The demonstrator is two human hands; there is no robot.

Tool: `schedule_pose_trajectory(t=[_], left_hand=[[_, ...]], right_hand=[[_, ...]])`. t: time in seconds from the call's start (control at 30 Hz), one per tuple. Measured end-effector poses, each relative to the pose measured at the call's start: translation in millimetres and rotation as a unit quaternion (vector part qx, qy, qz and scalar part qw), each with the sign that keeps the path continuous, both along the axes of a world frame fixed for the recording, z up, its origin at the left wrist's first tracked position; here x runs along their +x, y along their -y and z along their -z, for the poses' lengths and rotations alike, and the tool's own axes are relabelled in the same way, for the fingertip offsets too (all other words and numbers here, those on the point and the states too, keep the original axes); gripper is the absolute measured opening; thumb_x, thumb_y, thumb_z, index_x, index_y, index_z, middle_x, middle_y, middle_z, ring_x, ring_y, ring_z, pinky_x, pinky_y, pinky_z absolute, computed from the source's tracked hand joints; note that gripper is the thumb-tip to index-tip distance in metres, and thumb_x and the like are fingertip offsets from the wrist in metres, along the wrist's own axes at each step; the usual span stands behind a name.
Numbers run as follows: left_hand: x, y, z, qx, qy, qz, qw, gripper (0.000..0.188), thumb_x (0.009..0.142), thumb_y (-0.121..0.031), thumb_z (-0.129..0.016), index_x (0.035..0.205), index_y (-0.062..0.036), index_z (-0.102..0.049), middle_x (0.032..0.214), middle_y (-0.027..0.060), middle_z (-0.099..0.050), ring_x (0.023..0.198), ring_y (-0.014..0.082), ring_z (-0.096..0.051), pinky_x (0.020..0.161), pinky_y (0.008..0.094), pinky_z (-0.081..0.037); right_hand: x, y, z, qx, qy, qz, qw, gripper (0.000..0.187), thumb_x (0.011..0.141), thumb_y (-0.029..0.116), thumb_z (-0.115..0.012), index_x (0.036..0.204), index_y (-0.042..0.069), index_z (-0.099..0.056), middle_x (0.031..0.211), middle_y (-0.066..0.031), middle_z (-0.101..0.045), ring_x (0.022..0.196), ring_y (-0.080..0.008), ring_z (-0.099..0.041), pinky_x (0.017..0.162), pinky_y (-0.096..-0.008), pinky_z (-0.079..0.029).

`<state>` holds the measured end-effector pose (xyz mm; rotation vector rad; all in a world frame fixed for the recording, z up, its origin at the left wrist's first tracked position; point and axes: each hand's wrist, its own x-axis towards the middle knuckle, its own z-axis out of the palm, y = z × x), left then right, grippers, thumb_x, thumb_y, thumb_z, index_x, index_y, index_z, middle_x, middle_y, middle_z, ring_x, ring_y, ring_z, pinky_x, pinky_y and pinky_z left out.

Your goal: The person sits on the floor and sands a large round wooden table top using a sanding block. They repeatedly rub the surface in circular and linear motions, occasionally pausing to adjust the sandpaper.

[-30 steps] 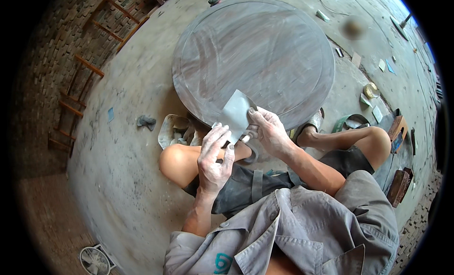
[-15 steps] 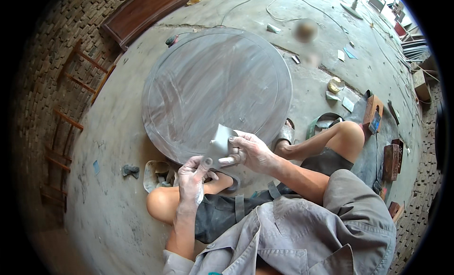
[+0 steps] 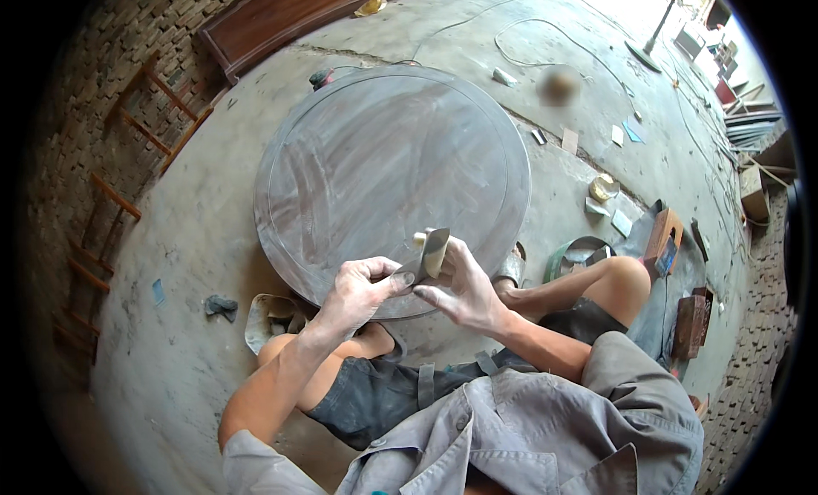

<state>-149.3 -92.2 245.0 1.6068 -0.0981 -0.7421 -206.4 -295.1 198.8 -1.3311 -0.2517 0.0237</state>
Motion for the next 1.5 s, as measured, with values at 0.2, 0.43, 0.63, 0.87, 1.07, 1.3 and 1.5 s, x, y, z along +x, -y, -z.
schedule_pose_trajectory(t=[0.2, 0.43, 0.63, 0.87, 1.07, 1.3, 1.5], left_hand=[[31.2, 3.1, 1.5, -0.048, -0.029, 0.035, 0.998, 0.024, 0.101, -0.017, -0.066, 0.106, 0.0058, -0.071, 0.098, 0.007, -0.072, 0.092, 0.0103, -0.068, 0.086, 0.0257, -0.058], [68.4, -1.2, 24.2, -0.096, -0.105, 0.059, 0.988, 0.028, 0.102, -0.018, -0.064, 0.111, 0.0081, -0.068, 0.106, 0.0118, -0.071, 0.098, 0.0167, -0.07, 0.091, 0.0289, -0.061], [111.1, -8.8, 51.5, -0.164, -0.191, 0.04, 0.967, 0.031, 0.099, -0.02, -0.069, 0.11, 0.0081, -0.067, 0.106, 0.0146, -0.071, 0.1, 0.0228, -0.072, 0.094, 0.0324, -0.061], [137.6, -6.9, 111.3, -0.227, -0.203, 0.038, 0.952, 0.029, 0.097, -0.021, -0.071, 0.107, 0.0064, -0.068, 0.103, 0.0152, -0.073, 0.1, 0.0226, -0.073, 0.096, 0.0338, -0.06], [146.8, -1.9, 159.9, -0.239, -0.227, 0.014, 0.944, 0.031, 0.097, -0.024, -0.071, 0.107, 0.0043, -0.069, 0.105, 0.0142, -0.072, 0.101, 0.0205, -0.072, 0.098, 0.0323, -0.058], [176.6, 5.4, 195.0, -0.234, -0.181, -0.013, 0.955, 0.03, 0.099, -0.025, -0.069, 0.107, 0.003, -0.071, 0.104, 0.0105, -0.073, 0.098, 0.0158, -0.071, 0.097, 0.0271, -0.057], [222.8, 4.6, 198.3, 0.093, 0.309, -0.014, 0.947, 0.022, 0.099, -0.024, -0.066, 0.109, -0.0047, -0.073, 0.113, 0.0108, -0.073, 0.112, 0.0265, -0.069, 0.1, 0.0385, -0.055]], right_hand=[[30.2, 4.5, 16.1, -0.065, -0.066, 0.094, 0.991, 0.054, 0.104, 0.001, -0.051, 0.153, -0.004, -0.029, 0.133, -0.0155, -0.059, 0.11, -0.0172, -0.064, 0.073, -0.0272, -0.06], [57.9, 7.2, 16.4, 0.126, -0.283, -0.012, 0.951, 0.042, 0.104, 0.015, -0.059, 0.142, 0.001, -0.049, 0.117, -0.0078, -0.063, 0.083, -0.0114, -0.064, 0.057, -0.0242, -0.055], [85.4, 21.3, 27.6, 0.335, -0.353, -0.098, 0.868, 0.039, 0.104, 0.025, -0.056, 0.132, -0.001, -0.056, 0.125, -0.012, -0.063, 0.112, -0.0199, -0.064, 0.099, -0.0351, -0.054], [120.7, -4.7, 39.4, 0.239, -0.309, -0.017, 0.92, 0.052, 0.101, 0.019, -0.058, 0.147, -0.002, -0.044, 0.148, -0.0162, -0.048, 0.133, -0.0236, -0.054, 0.116, -0.0352, -0.045], [144.0, 13.1, 72.8, 0.266, -0.341, -0.048, 0.9, 0.048, 0.104, 0.021, -0.055, 0.144, -0.004, -0.047, 0.151, -0.0165, -0.046, 0.133, -0.0275, -0.055, 0.118, -0.0393, -0.043], [173.3, 5.2, 78.9, -0.152, -0.219, -0.028, 0.963, 0.044, 0.105, 0.014, -0.055, 0.146, -0.003, -0.051, 0.136, -0.0128, -0.063, 0.122, -0.0166, -0.06, 0.11, -0.0312, -0.044], [217.1, 18.5, 93.7, -0.304, -0.052, 0.072, 0.948, 0.039, 0.101, 0.006, -0.049, 0.138, -0.002, -0.059, 0.128, -0.016, -0.069, 0.12, -0.0233, -0.064, 0.106, -0.0339, -0.048]])
